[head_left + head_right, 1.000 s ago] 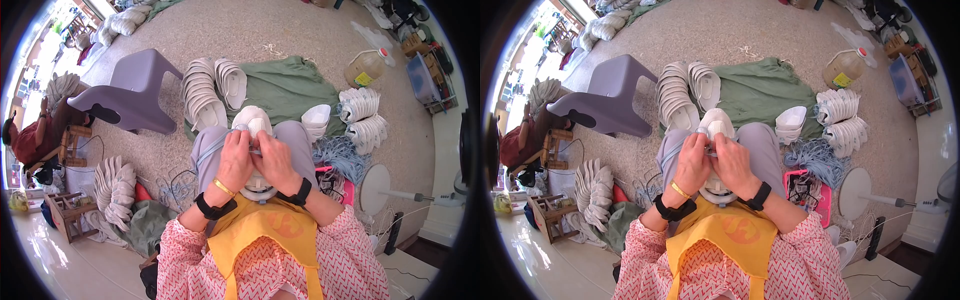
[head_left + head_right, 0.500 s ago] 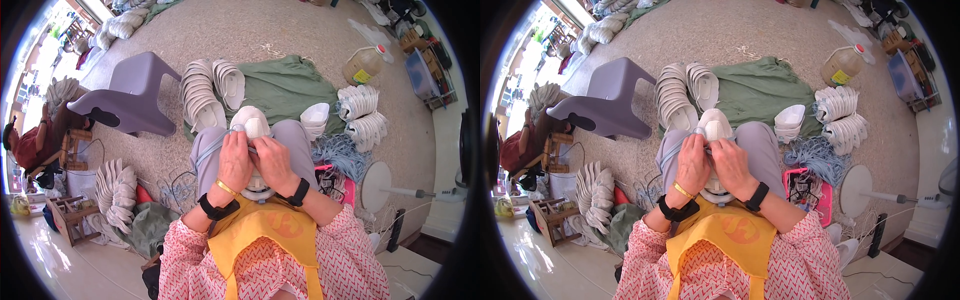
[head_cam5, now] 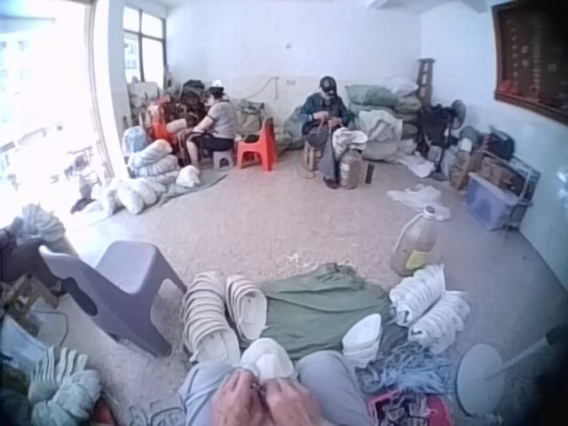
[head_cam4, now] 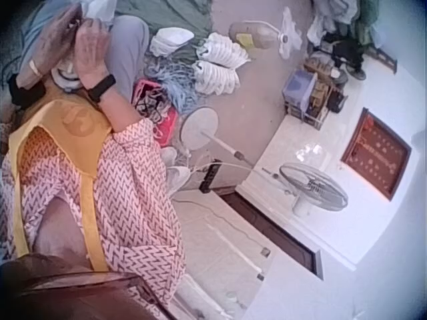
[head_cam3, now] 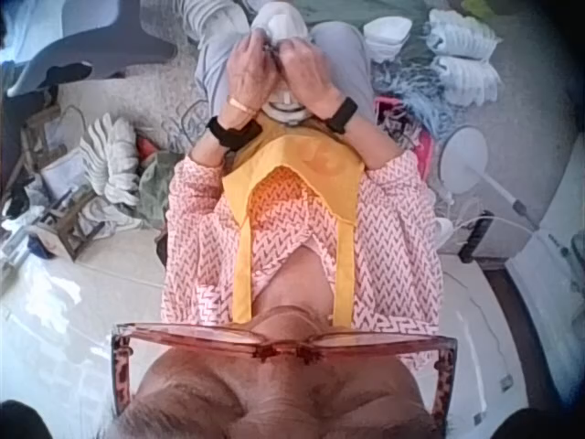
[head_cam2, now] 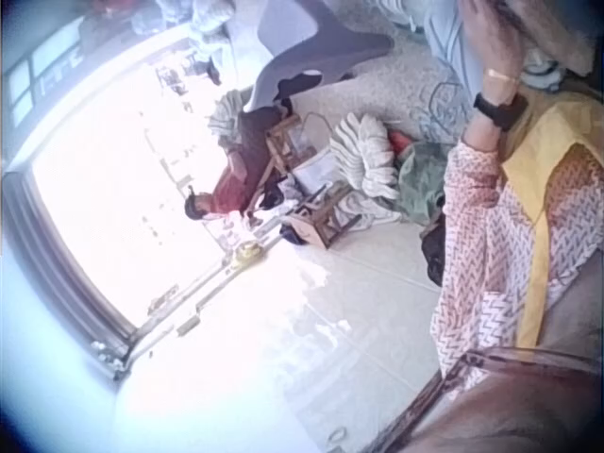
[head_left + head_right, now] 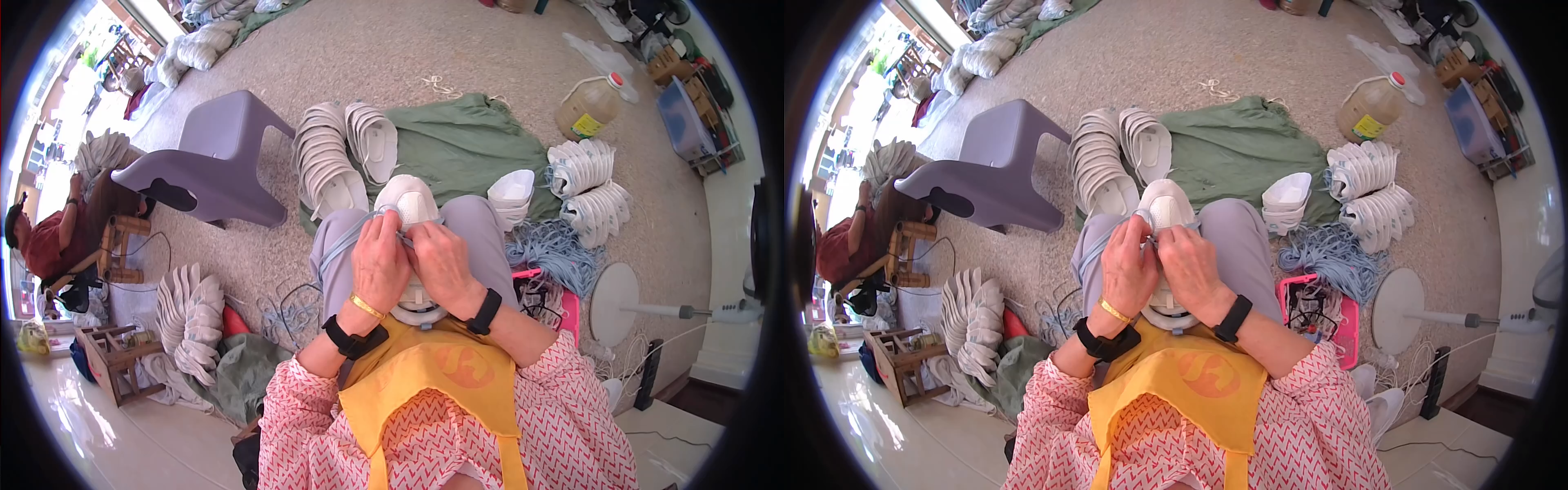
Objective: Insert and thread a light blue shoelace through the eyelets of a white sneaker component.
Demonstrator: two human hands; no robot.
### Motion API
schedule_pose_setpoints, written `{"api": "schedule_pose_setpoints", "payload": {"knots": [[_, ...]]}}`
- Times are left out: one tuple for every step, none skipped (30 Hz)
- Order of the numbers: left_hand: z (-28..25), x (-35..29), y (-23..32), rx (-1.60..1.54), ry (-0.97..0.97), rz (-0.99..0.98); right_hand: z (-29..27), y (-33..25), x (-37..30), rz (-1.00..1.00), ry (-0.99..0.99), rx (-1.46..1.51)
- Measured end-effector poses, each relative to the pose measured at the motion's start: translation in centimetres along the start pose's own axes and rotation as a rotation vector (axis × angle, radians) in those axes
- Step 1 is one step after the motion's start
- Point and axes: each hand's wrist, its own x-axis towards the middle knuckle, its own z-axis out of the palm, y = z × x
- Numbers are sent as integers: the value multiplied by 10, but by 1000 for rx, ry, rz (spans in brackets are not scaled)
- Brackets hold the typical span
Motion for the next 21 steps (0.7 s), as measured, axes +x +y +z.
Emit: {"api": "schedule_pose_setpoints", "payload": {"knots": [[0, 0, 0, -4, 15, -12, 1, 0, 0, -4, -6, -23], [1, 0, 1, -7, 29, -25, 1, -1, 0, -7, -13, -47], [1, 1, 0, -8, 29, -23, 1, -2, 1, -6, -11, -48], [2, 1, -1, -17, 37, -26, 0, -2, 1, -7, -15, -59], [3, 2, -2, -27, 46, -30, 0, -2, 2, -8, -18, -70], [4, 1, -3, -27, 45, -28, 0, -2, 1, -8, -17, -71], [5, 1, -5, -23, 50, -29, 1, -1, 1, -14, -21, -70], [5, 1, -5, -19, 55, -29, 1, -1, 1, -20, -26, -69], [5, 1, -5, -19, 55, -28, 1, -1, 1, -20, -24, -69], [4, 2, -4, -11, 54, -10, 0, -1, 1, -30, -24, -78], [3, 2, -4, -3, 52, 8, 0, -2, 1, -40, -24, -87], [2, 1, -4, -3, 52, 9, -1, -3, 1, -39, -23, -88], [2, 0, -6, -6, 32, -1, -1, -4, 1, -35, -30, -112], [1, -1, -7, -8, 13, -12, 0, -6, 2, -31, -38, -137], [1, -1, -7, -8, 13, -10, 2, -7, 2, -32, -36, -138], [1, -1, -6, -33, 14, -21, 4, -8, 2, -20, -49, -191], [1, -2, -5, -59, 13, -33, 5, -9, 1, -8, -62, -245], [2, -2, -6, -60, 12, -29, 6, -10, 1, -5, -59, -247], [2, -2, -7, -82, 18, -30, 6, -11, 1, 6, -57, -258], [3, -2, -8, -105, 24, -31, 5, -12, 1, 17, -55, -269], [3, -2, -8, -108, 22, -26, 3, -12, -1, 21, -52, -273]]}}
